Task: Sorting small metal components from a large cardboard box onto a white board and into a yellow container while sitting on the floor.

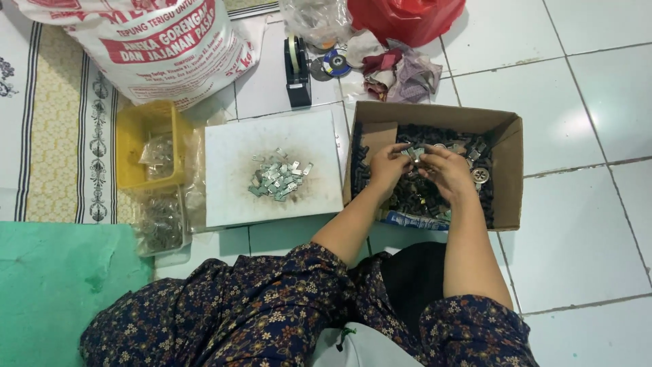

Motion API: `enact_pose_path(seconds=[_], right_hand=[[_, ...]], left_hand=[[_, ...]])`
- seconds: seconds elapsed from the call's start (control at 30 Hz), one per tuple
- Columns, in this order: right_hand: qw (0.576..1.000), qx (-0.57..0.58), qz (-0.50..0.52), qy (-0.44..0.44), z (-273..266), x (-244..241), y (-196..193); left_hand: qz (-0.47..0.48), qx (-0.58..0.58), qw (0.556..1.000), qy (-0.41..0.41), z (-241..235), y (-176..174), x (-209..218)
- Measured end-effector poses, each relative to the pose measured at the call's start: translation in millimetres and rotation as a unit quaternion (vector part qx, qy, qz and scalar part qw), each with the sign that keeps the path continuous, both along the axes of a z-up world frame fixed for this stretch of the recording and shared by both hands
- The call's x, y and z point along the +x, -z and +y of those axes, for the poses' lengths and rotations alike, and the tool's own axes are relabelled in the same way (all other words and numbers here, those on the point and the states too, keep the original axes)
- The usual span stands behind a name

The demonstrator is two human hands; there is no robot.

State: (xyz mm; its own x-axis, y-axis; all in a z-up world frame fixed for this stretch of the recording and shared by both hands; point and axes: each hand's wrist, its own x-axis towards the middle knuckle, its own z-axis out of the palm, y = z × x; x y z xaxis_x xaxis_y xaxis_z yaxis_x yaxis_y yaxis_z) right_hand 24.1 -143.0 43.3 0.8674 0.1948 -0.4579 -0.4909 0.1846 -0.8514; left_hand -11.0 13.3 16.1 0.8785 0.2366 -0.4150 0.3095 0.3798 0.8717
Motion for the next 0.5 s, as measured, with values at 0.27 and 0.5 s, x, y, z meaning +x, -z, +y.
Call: enact_pose_path(seconds=[0.27, 0.5], right_hand=[[0.998, -0.045, -0.037, -0.038, 33, -23, -22], [0.985, -0.080, -0.108, -0.109, 102, -64, -40]], left_hand=[[-0.002, 0.149, 0.989, 0.015, 29, -75, -46], [-0.028, 0.230, 0.971, -0.061, 95, -117, -113]])
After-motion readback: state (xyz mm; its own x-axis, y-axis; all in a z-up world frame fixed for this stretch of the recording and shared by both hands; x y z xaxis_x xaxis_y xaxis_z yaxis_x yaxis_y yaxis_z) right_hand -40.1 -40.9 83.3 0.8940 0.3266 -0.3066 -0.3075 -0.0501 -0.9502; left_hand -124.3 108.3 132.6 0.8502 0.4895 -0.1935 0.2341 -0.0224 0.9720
